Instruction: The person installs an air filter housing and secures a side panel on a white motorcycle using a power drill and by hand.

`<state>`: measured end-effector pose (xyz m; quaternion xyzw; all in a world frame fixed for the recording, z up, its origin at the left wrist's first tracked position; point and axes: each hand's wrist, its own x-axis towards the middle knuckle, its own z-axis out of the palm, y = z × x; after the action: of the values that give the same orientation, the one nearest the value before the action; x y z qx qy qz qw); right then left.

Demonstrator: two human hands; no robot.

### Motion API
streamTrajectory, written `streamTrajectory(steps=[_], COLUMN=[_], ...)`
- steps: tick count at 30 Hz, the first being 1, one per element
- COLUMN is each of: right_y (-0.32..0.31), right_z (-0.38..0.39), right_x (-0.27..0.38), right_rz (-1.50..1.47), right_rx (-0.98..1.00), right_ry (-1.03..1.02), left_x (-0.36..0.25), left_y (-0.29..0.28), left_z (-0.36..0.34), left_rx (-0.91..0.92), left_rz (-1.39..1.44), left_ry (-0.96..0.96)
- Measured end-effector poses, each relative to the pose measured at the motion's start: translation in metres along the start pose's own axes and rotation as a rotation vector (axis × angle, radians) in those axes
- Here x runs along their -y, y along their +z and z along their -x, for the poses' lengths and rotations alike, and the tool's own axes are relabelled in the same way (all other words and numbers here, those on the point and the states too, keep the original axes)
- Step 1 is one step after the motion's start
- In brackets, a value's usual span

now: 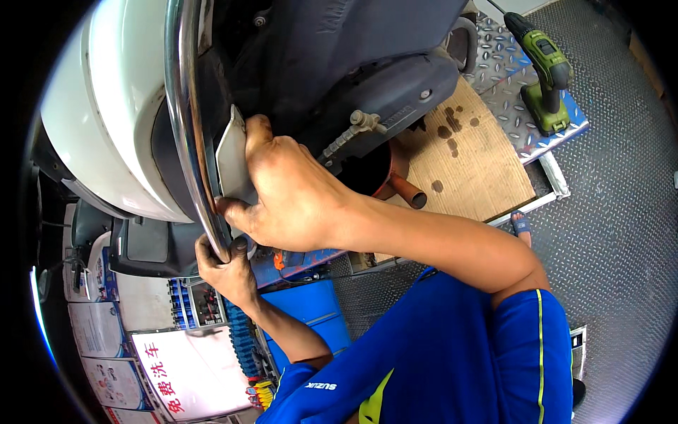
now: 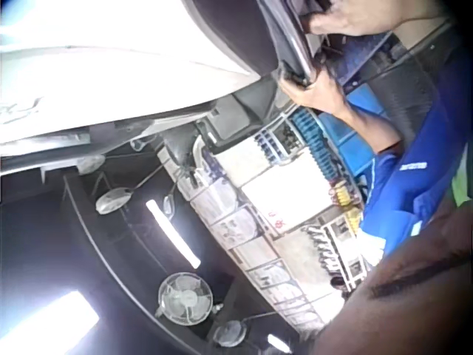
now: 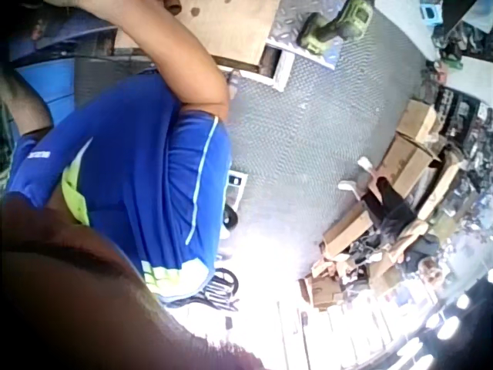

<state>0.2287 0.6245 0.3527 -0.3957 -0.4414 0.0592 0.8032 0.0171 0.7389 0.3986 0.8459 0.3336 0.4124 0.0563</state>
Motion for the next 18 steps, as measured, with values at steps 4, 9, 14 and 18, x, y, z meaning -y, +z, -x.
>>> streamTrajectory(steps=[4, 9, 14, 18], right_y=[-0.002, 0.007, 0.008, 0.007], right_z=[0.003, 0.001, 0.004, 0.003], right_x=[0.002, -0.001, 0.006, 0.008], right_rz=[-0.015, 0.020, -0.047, -0.111], right_rx=[0.006, -0.062, -0.056, -0.060], right_ry=[0.051, 0.027, 0.131, 0.149], left_x=[0.001, 0.004, -0.002, -0.005], left_y=[0.001, 0.005, 0.003, 0.004], left_z=[0.006, 0.002, 0.003, 0.004], left_rx=[-0.029, -0.049, -0.060, -0.056], left_rz=[0.008, -0.158, -0.177, -0.141], left_ry=[0.011, 0.245, 0.196, 0.167])
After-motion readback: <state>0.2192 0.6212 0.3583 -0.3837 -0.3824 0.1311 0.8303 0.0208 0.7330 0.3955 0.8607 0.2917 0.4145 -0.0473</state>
